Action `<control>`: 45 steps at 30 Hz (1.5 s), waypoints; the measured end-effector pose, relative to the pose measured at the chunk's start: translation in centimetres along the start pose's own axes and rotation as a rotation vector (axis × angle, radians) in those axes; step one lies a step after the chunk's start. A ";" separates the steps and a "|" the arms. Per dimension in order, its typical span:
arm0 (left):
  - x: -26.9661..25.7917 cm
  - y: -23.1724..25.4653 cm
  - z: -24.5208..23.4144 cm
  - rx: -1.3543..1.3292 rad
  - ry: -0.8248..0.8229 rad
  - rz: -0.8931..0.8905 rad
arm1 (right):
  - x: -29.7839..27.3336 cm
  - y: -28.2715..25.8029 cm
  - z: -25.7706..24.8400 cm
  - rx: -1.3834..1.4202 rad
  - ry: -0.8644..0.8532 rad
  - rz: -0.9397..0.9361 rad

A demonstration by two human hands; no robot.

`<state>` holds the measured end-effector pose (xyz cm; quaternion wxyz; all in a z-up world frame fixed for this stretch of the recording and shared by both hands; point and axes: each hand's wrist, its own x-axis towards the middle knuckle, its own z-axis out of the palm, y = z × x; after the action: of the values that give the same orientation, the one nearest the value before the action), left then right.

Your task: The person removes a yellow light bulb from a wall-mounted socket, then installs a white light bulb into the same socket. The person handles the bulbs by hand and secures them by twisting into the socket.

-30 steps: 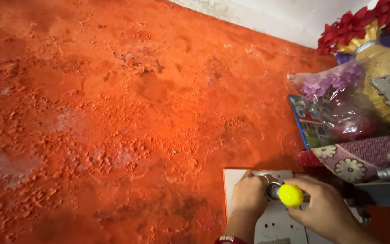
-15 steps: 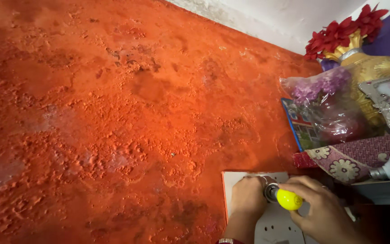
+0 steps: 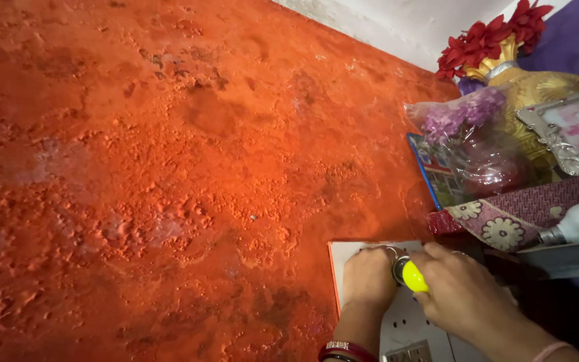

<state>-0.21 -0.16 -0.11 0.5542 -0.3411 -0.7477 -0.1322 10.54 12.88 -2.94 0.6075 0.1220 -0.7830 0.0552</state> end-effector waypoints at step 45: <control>-0.5 -0.2 1.1 0.016 0.097 0.068 | -0.1 -0.9 0.1 -0.182 -0.266 0.202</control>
<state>-1.03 0.14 -0.95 0.5966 -0.3549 -0.7091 -0.1235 10.72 12.02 -3.13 0.4984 -0.0063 -0.8665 0.0283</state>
